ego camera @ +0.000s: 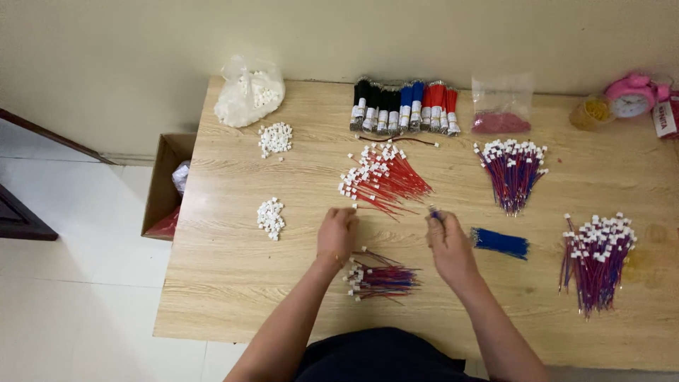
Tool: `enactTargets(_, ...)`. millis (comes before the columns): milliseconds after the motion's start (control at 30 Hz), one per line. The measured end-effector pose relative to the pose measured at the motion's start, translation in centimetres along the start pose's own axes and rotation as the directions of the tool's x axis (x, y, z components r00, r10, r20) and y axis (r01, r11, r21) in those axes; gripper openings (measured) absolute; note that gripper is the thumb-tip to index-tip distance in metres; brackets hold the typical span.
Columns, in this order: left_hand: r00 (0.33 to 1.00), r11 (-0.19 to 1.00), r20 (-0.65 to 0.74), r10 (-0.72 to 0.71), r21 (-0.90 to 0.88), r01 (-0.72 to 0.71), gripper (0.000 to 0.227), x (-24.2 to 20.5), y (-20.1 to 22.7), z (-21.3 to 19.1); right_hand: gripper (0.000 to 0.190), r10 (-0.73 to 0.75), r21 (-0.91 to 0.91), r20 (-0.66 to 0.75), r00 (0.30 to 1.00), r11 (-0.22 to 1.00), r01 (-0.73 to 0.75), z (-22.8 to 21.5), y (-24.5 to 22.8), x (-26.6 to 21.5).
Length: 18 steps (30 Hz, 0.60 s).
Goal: Assembling electrical wires by attaching small white connectors to the ends of blue wires
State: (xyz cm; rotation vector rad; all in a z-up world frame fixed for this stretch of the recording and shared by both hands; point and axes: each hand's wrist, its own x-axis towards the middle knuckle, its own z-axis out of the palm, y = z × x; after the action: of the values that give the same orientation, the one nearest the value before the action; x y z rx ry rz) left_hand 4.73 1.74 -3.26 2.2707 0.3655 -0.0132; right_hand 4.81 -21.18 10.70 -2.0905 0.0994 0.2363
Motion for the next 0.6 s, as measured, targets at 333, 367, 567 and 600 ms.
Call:
enactTargets(333, 0.987, 0.950, 0.075, 0.139, 0.273, -0.154, 0.014, 4.3, -0.7, 2.1, 0.020, -0.043, 0.343, 0.189, 0.981, 0.939, -0.025, 1.9, 0.5, 1.3)
enactTargets(367, 0.983, 0.943, 0.075, 0.165, 0.280, -0.180, 0.014, 4.3, -1.1, 2.4, 0.019, -0.051, 0.361, 0.181, 0.982, 0.933, -0.018, 1.6, -0.1, 1.2)
enactTargets(567, 0.989, 0.981, 0.066, 0.135, -0.152, -0.123, 0.014, -0.7, 6.0, -4.6, 0.020, -0.084, 0.298, 0.189, 0.978, 0.954, 0.024, 1.4, -2.7, 1.0)
enactTargets(600, 0.995, 0.941, 0.068, 0.075, -0.336, -0.048, 0.013, -1.9, 7.8, -6.1, 0.020, -0.089, 0.254, 0.186, 0.979, 0.966, 0.039, 1.5, -2.5, 1.0)
